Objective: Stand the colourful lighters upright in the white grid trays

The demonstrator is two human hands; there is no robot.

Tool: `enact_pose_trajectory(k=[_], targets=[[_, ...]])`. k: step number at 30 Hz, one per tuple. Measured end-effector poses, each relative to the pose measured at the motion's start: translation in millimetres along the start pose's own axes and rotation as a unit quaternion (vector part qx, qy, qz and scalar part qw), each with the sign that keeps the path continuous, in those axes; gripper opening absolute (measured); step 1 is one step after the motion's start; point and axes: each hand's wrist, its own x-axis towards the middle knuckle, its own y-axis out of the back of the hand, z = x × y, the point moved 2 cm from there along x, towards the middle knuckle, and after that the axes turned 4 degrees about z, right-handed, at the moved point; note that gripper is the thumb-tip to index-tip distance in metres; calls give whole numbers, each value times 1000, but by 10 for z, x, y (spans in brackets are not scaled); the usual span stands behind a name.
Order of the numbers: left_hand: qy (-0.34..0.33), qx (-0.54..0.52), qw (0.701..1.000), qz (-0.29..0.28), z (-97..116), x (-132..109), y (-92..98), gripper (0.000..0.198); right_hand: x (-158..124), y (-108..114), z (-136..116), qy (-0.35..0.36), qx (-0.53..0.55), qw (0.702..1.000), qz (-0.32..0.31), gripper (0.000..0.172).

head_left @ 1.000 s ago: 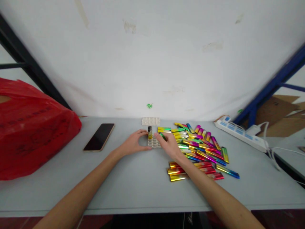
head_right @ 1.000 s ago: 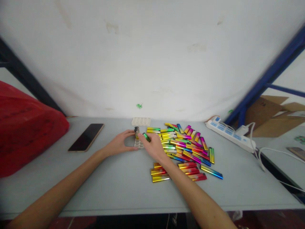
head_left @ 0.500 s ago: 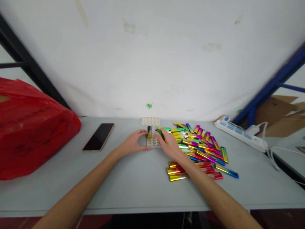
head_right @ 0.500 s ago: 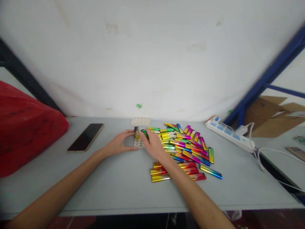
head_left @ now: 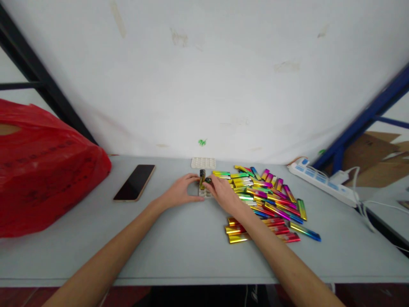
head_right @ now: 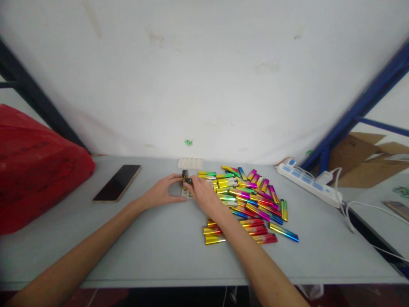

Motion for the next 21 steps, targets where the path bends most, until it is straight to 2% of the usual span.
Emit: enact_pose_trajectory(k=[4, 8, 11, 13, 16, 19, 21], targets=[[-3, 2, 1000, -4, 4, 2, 2, 66, 19, -26, -26, 0, -46, 999, -20, 26], [-2, 1, 1000, 0, -9, 3, -5, 67, 44, -18, -104, 17, -147, 989, -1, 36], [4, 3, 1000, -2, -16, 2, -11, 70, 32, 56, -130, 21, -150, 988, -5, 37], [7, 3, 1000, -4, -14, 1, -11, 71, -32, 201, -132, 23, -102, 994, -6, 33], [6, 0, 1000, -6, -7, 0, -9, 71, -270, 549, -136, 40, -7, 999, 1, 23], [7, 1, 1000, -6, -14, -1, -7, 72, -668, 879, -132, 64, 13, 997, -43, 15], [10, 5, 1000, -5, -25, -1, -6, 73, -969, 1031, -90, 56, -2, 997, -52, 16]])
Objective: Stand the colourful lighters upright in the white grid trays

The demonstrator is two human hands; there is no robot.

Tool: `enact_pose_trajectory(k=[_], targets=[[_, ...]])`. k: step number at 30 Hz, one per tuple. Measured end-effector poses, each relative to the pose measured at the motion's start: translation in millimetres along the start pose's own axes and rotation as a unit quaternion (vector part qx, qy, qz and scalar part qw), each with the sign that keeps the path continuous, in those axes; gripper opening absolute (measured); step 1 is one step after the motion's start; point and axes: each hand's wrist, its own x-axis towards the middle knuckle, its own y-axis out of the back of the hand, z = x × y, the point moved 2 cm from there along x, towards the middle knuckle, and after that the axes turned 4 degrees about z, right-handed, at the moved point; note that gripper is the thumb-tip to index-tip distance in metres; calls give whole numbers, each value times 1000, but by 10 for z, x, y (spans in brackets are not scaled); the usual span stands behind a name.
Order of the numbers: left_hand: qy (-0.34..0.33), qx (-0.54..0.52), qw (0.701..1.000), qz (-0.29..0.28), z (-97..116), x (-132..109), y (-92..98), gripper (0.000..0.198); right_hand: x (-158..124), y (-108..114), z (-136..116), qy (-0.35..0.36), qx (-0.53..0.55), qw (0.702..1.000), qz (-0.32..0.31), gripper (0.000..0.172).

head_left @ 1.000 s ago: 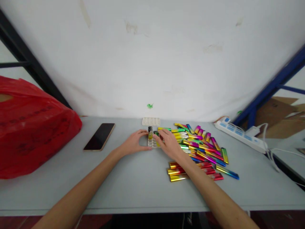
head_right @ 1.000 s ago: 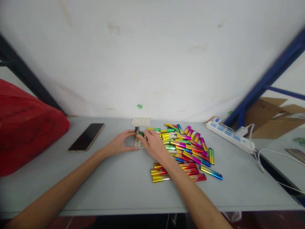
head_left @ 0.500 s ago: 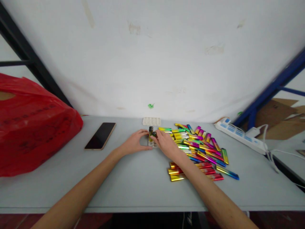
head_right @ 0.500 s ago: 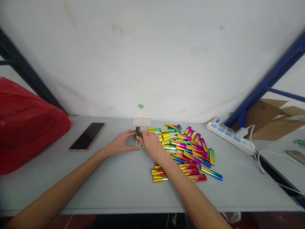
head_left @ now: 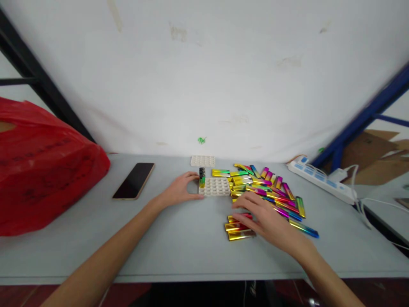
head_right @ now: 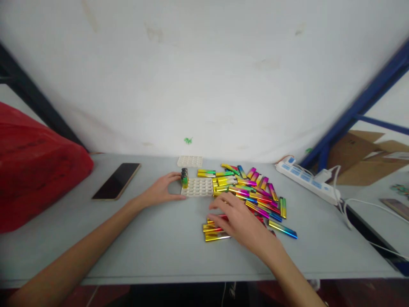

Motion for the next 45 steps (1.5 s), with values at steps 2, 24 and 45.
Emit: enact_pose_trajectory(k=[2, 24, 45], targets=[[0, 0, 1000, -1, -6, 0, 1, 73, -305, 63, 52, -12, -25, 999, 18, 24], [19, 20, 1000, -6, 22, 10, 14, 75, -941, -118, 629, -29, -64, 987, 144, 16], [17, 11, 1000, -1, 20, 8, 17, 74, -1113, -25, 707, -9, -61, 992, 108, 11]])
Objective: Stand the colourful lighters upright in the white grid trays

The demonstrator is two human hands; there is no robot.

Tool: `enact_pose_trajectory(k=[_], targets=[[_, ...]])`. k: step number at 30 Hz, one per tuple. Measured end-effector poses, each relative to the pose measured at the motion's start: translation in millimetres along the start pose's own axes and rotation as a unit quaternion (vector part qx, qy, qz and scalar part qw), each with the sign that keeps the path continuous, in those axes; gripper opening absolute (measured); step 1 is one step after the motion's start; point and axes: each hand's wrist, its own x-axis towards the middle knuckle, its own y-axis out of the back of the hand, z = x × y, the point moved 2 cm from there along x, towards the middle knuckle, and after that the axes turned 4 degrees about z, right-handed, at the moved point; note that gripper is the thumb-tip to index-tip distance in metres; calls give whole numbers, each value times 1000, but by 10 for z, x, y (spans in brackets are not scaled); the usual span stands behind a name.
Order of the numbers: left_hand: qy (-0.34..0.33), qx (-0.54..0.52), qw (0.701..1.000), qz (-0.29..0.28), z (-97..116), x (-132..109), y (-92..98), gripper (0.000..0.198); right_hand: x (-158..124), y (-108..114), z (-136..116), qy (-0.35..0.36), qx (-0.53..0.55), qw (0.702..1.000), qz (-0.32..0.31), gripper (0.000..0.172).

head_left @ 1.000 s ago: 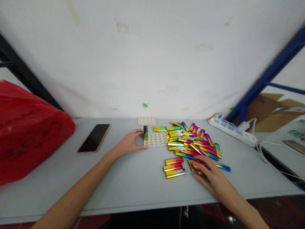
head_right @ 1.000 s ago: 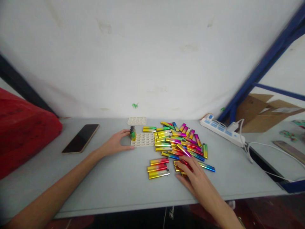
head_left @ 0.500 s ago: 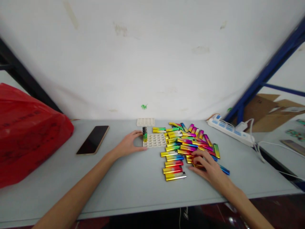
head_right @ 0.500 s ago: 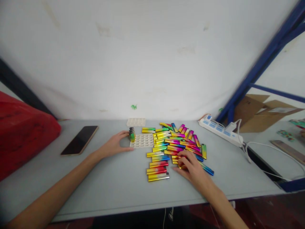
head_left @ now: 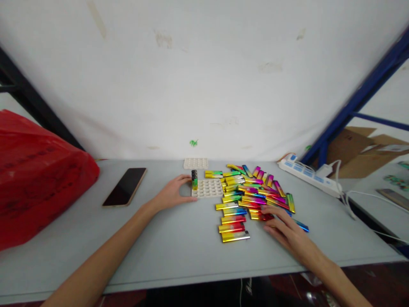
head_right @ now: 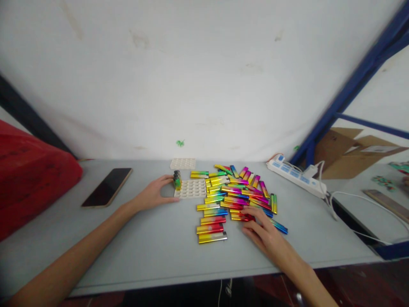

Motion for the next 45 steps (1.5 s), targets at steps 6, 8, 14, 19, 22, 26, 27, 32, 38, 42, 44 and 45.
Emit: enact_pose_trajectory(k=[6, 8, 14, 19, 22, 26, 27, 32, 38, 42, 44, 45], targets=[[4, 4, 1000, -7, 12, 1, 7, 74, -42, 43, 26, -15, -16, 1000, 18, 12], [3, 1, 1000, -9, 10, -2, 7, 74, -115, 106, 38, -22, -32, 999, 31, 20], [-5, 0, 1000, -7, -30, -5, -12, 74, -403, 333, 63, -54, -72, 996, 5, 35], [-4, 2, 1000, -11, -16, -5, -4, 74, -535, 309, 182, -69, -61, 996, -19, 34], [-1, 1, 1000, -8, 5, -6, 8, 74, -523, 238, 295, -62, -51, 997, 0, 29], [3, -3, 1000, -6, 8, -7, 12, 74, -407, 192, 372, -48, -37, 998, 15, 22], [3, -3, 1000, -6, 5, -7, 11, 74, -372, 193, 369, -46, -33, 998, 12, 22], [-4, 1, 1000, -7, -8, -13, 7, 74, -276, 274, 280, -52, -18, 998, 31, 20], [-8, -11, 1000, -5, 8, -16, 11, 72, 13, 227, 135, -192, 33, 971, 135, 31], [-7, -11, 1000, -6, -2, -16, 3, 74, 670, -24, -77, -262, 223, 926, 154, 38], [-7, -11, 1000, -6, -8, -15, 1, 75, 1066, -169, -188, -273, 307, 902, 135, 38], [-8, -11, 1000, -7, -10, -15, 0, 75, 1260, -236, -242, -264, 327, 899, 122, 37]])
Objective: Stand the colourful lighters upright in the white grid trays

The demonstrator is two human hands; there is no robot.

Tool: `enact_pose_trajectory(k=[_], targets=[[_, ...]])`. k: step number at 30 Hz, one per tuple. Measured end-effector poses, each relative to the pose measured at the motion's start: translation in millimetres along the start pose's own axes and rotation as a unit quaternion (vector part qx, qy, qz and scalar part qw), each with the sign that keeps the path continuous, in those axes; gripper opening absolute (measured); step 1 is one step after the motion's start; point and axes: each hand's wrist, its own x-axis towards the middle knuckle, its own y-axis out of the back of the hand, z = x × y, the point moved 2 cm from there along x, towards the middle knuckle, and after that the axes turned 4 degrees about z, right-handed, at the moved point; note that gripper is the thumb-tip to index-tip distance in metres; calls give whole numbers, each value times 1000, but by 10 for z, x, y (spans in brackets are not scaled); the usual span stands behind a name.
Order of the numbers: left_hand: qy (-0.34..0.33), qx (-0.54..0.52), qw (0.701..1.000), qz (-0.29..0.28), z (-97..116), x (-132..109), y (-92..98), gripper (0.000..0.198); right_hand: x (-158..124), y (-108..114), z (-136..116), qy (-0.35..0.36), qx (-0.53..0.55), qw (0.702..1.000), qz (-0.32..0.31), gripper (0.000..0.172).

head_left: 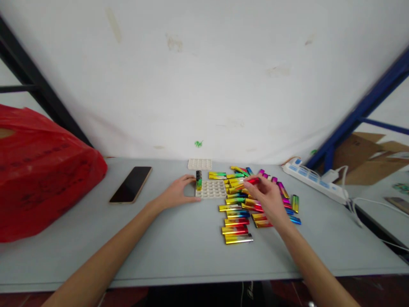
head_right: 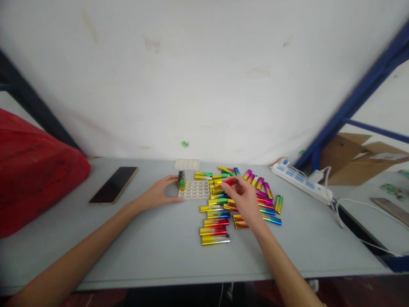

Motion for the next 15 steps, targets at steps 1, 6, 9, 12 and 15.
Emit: enact_pose_trajectory(k=[1, 6, 9, 12, 15], targets=[[-1, 1, 1000, -2, -1, 0, 0, 74, 121, -146, -63, 9, 11, 1000, -15, 39], [-10, 4, 1000, 0, 7, -1, -3, 74, 483, -765, -223, -8, 125, 977, -173, 50], [-18, 5, 1000, 4, 15, -4, -7, 73, 475, -984, -190, -46, 206, 950, -229, 44], [-18, 3, 1000, 3, 25, -3, -7, 72, 390, -1092, -76, -111, 256, 932, -230, 45], [-15, -3, 1000, 1, 41, 0, -1, 71, 316, -1164, 33, -173, 263, 921, -230, 54]])
